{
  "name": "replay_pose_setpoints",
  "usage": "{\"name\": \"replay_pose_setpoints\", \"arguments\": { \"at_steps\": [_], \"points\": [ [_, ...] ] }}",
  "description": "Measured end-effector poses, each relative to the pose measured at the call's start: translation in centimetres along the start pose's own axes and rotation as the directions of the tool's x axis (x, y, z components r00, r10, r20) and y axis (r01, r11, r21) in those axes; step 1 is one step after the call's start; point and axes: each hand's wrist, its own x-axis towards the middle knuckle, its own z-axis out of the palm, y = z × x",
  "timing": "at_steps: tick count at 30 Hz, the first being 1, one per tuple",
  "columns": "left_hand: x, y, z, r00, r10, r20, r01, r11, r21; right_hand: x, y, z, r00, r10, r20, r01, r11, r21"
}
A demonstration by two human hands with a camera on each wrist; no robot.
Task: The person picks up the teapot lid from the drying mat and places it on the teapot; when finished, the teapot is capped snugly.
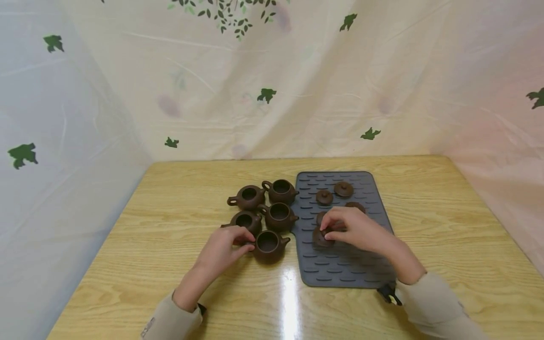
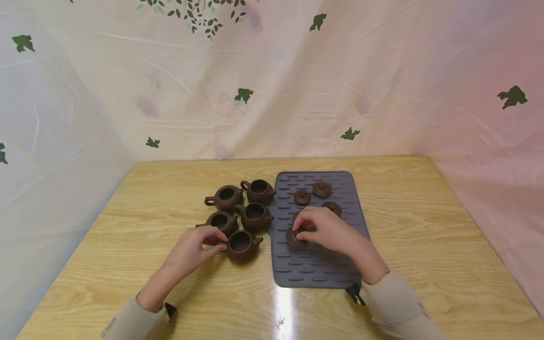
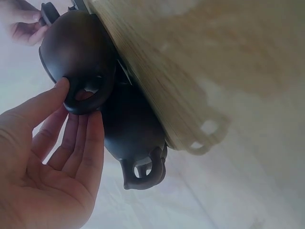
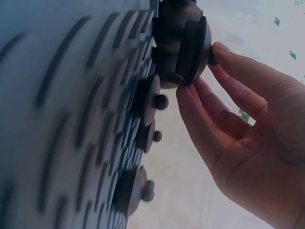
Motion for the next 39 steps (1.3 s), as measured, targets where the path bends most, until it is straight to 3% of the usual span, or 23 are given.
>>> {"name": "replay_pose_setpoints", "arguments": {
  "at_steps": [39],
  "points": [
    [0.3, 0.3, 0.3, 1.000, -0.005, -0.023, 0.005, 1.000, 0.007, 6.3, -6.8, 2.6, 0.984, -0.156, 0.089, 0.154, 0.988, 0.030]
  ]
}}
